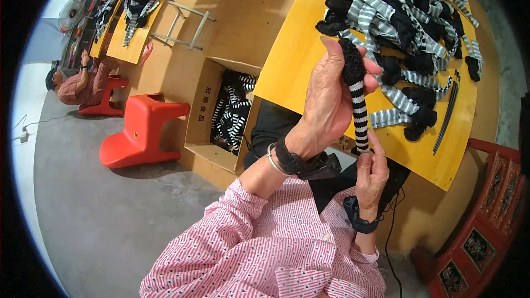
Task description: Turning striped fabric tubes inside out using a thin metal rod.
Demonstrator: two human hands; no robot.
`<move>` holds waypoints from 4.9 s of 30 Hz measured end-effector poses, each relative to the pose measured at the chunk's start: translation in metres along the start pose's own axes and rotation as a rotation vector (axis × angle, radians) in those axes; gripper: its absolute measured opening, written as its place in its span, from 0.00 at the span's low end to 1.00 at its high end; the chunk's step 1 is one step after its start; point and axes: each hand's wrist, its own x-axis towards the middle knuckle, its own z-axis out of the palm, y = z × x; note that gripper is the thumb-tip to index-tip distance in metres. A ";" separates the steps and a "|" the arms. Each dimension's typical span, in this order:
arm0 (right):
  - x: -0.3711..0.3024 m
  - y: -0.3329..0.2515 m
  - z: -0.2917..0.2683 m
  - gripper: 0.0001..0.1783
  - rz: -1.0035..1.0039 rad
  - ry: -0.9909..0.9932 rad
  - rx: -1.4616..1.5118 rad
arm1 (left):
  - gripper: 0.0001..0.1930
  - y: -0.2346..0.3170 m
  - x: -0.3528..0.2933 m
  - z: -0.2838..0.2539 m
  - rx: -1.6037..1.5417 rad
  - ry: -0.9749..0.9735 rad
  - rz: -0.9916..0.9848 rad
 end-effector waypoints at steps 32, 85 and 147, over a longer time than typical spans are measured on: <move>0.006 0.010 0.000 0.13 0.182 -0.104 0.789 | 0.28 -0.011 -0.015 0.014 0.104 0.010 -0.116; 0.008 -0.001 -0.005 0.09 0.310 -0.132 0.897 | 0.21 -0.014 -0.014 0.003 -0.113 -0.181 -0.323; 0.020 0.036 -0.045 0.19 0.485 -0.512 1.141 | 0.15 -0.008 -0.013 0.008 0.030 -0.114 -0.376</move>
